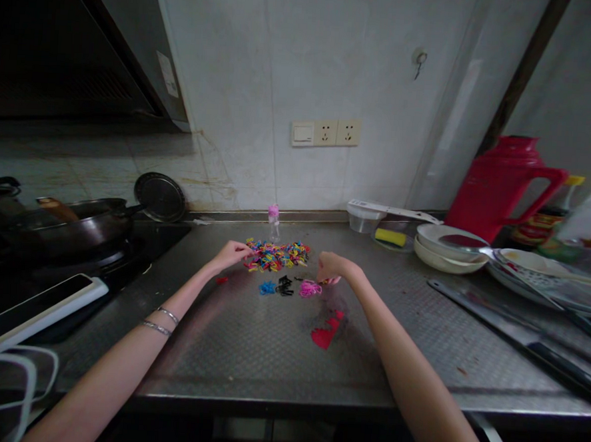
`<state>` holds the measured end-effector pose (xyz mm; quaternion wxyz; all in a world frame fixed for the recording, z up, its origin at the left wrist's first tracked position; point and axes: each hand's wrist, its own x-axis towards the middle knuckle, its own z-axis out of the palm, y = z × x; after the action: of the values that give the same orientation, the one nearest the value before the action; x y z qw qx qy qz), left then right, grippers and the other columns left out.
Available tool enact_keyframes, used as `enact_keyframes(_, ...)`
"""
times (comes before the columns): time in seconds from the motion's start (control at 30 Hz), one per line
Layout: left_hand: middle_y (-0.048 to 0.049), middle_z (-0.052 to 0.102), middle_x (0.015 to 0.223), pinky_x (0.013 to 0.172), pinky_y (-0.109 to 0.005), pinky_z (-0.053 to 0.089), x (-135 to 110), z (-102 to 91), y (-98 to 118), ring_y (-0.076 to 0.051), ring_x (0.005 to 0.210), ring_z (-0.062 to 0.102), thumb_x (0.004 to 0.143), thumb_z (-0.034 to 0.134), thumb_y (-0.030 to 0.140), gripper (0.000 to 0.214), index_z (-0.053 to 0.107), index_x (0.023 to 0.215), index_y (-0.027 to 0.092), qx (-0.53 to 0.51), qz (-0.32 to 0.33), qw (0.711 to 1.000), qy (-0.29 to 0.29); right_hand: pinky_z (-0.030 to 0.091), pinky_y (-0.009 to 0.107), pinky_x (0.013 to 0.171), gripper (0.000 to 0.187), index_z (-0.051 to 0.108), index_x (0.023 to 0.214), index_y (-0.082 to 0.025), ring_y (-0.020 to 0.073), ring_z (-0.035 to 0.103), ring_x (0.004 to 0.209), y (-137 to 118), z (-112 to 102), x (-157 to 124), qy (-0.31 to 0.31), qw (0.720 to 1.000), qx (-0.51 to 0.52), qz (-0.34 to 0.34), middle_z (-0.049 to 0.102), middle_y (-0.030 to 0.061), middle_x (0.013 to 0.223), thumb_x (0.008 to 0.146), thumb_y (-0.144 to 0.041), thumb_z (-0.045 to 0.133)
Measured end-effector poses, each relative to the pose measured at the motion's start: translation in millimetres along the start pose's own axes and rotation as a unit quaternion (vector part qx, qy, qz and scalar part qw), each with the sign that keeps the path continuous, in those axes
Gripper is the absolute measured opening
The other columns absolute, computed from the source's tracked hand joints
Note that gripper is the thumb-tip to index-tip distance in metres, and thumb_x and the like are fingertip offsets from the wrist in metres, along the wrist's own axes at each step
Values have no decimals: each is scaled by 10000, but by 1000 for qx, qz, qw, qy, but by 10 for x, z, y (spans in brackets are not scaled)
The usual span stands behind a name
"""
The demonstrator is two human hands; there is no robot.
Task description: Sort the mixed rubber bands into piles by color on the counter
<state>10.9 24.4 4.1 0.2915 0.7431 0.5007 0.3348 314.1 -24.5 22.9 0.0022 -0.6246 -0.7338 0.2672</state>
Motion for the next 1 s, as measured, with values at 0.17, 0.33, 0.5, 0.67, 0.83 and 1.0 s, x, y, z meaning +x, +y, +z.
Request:
enact_keyframes(0.17, -16, 557, 515, 458, -193, 271, -4, -89, 30, -83, 480, 414, 684, 505, 294, 288, 683, 718, 70, -11, -7, 999, 34, 454, 194, 439, 111, 628, 614, -95, 117, 570, 513, 66, -75, 17, 14, 999, 28, -27, 639, 61, 613, 573, -178, 567)
enact_keyframes(0.33, 1, 527, 454, 450, -196, 264, 0, -130, 56, -74, 437, 387, 697, 516, 295, 286, 684, 752, 70, -19, -20, 998, 58, 430, 168, 431, 145, 649, 655, -104, 108, 558, 519, -253, -175, 120, 21, 994, 33, -103, 638, 46, 614, 574, -197, 572)
enact_keyframes(0.5, 0, 540, 456, 454, -196, 275, -13, -135, 86, -77, 437, 398, 690, 525, 279, 268, 686, 758, 75, -25, -23, 997, 66, 425, 173, 415, 163, 646, 683, -114, 98, 542, 486, -904, 0, 329, -7, 983, 4, -182, 637, 34, 622, 599, -223, 559)
enact_keyframes(0.67, -4, 544, 471, 447, -193, 270, 9, -135, 40, -71, 436, 392, 681, 530, 298, 264, 676, 693, 78, -25, -11, 998, 59, 436, 165, 431, 150, 640, 712, -111, 88, 546, 494, -1392, 347, 467, -60, 971, -25, -228, 651, 44, 684, 607, -193, 571)
enact_keyframes(0.83, 10, 515, 455, 444, -195, 255, 43, -108, -13, -68, 432, 369, 673, 520, 333, 292, 666, 658, 80, -15, 8, 998, 55, 418, 150, 418, 155, 652, 728, -115, 69, 520, 462, -1528, 500, 521, -70, 968, -19, -240, 647, 31, 675, 603, -179, 589)
enact_keyframes(1.0, -5, 547, 496, 469, -201, 283, 48, -93, -30, -79, 461, 406, 664, 508, 310, 291, 674, 699, 74, -16, 15, 999, 40, 419, 156, 417, 176, 664, 731, -122, 77, 518, 483, -1427, 476, 565, -73, 960, 25, -271, 627, 18, 641, 608, -230, 599)
